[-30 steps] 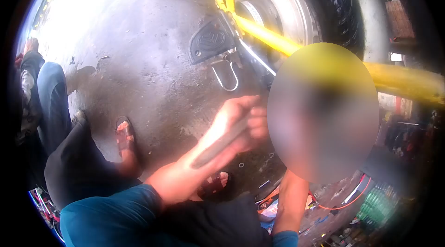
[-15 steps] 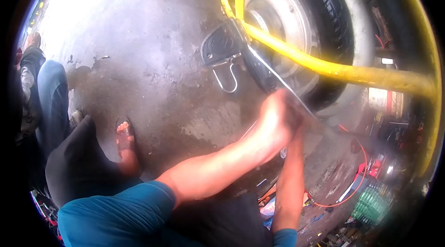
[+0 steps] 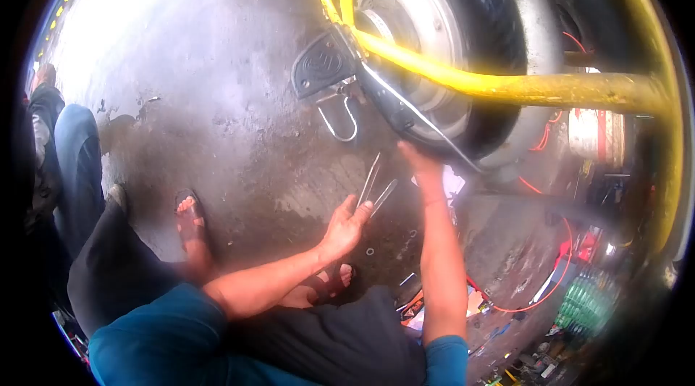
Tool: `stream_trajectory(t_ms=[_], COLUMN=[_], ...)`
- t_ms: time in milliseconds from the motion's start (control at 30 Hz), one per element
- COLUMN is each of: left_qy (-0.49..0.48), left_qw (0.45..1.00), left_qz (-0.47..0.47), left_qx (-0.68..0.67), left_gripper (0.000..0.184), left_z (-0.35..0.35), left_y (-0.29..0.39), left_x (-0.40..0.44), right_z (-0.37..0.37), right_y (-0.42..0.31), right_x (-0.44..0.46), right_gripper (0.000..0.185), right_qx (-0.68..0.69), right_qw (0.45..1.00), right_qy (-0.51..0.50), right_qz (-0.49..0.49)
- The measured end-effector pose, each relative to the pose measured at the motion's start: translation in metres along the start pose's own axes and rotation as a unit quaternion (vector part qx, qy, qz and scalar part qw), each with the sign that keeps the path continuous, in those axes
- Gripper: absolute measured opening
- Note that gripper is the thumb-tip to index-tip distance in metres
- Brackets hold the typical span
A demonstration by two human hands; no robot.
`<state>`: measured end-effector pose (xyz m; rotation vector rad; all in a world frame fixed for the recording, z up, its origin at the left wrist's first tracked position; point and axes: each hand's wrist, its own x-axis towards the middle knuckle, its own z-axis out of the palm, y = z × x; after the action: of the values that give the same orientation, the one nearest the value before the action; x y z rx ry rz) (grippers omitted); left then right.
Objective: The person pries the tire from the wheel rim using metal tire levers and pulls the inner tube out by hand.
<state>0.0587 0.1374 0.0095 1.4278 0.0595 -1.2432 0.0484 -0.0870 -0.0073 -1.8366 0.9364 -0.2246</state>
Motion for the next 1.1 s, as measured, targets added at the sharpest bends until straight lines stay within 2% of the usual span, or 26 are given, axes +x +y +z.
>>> stream_trajectory(t_ms=[33, 100, 133, 233, 367, 400, 433, 500, 600, 733, 800, 867, 900, 967, 1000, 1100], left_qy=[-0.016, -0.046, -0.017, -0.01, 0.041, 0.04, 0.015, -0.036, -0.05, -0.052, -0.049, -0.024, -0.013, -0.036, -0.048, -0.117], left_qw=[1.0, 0.999, 0.999, 0.997, 0.995, 0.996, 0.999, 0.999, 0.997, 0.996, 0.997, 0.998, 0.999, 0.999, 0.998, 0.99], left_qz=[-0.003, -0.016, -0.031, -0.017, 0.002, 0.009, -0.005, -0.035, -0.058, -0.051, -0.048, -0.018, -0.004, -0.033, -0.043, -0.065], left_qx=[-0.004, -0.017, -0.003, 0.073, 0.094, 0.077, 0.05, 0.0, 0.008, 0.043, 0.046, 0.046, 0.045, 0.001, -0.023, -0.047], left_gripper=[0.055, 0.056, 0.055, 0.06, 0.063, 0.059, 0.057, 0.054, 0.051, 0.05, 0.05, 0.049, 0.048, 0.048, 0.048, 0.041], left_z=[-0.005, -0.014, -0.018, -0.033, -0.035, -0.034, -0.033, -0.035, -0.035, -0.041, -0.045, -0.049, -0.05, -0.048, -0.045, -0.03], left_y=[0.0, -0.001, 0.015, -0.014, -0.042, -0.041, -0.039, -0.028, -0.008, -0.002, -0.003, -0.019, -0.016, -0.009, 0.006, 0.037], left_x=[0.004, 0.013, 0.003, 0.022, 0.032, 0.033, 0.032, 0.03, 0.028, 0.034, 0.035, 0.045, 0.044, 0.041, 0.043, 0.046], right_z=[0.006, 0.017, 0.02, 0.026, 0.022, 0.025, 0.027, 0.032, 0.042, 0.026, 0.009, 0.01, 0.014, 0.02, 0.023, 0.019], right_y=[-0.002, -0.01, -0.019, -0.029, -0.051, -0.051, -0.052, -0.057, -0.065, -0.064, -0.051, -0.038, -0.035, -0.031, -0.032, -0.032], right_x=[0.004, 0.001, -0.005, -0.014, -0.024, -0.022, -0.023, -0.03, -0.03, -0.028, -0.021, -0.016, -0.014, -0.016, -0.016, -0.015], right_gripper=[0.041, 0.057, 0.062, 0.069, 0.063, 0.063, 0.063, 0.061, 0.061, 0.059, 0.05, 0.046, 0.048, 0.054, 0.054, 0.055], right_qx=[0.0, 0.016, 0.026, 0.091, 0.12, 0.154, 0.187, 0.217, 0.257, 0.19, 0.113, 0.113, 0.15, 0.217, 0.209, 0.208], right_qw=[1.0, 1.0, 0.999, 0.986, 0.969, 0.961, 0.951, 0.942, 0.919, 0.955, 0.979, 0.982, 0.979, 0.968, 0.967, 0.97], right_qy=[-0.021, 0.004, 0.023, 0.133, 0.212, 0.216, 0.221, 0.24, 0.29, 0.224, 0.154, 0.122, 0.12, 0.121, 0.139, 0.116], right_qz=[0.008, 0.001, -0.009, -0.051, -0.051, -0.081, -0.11, -0.088, -0.074, -0.045, -0.064, -0.091, -0.069, -0.024, -0.051, -0.043])
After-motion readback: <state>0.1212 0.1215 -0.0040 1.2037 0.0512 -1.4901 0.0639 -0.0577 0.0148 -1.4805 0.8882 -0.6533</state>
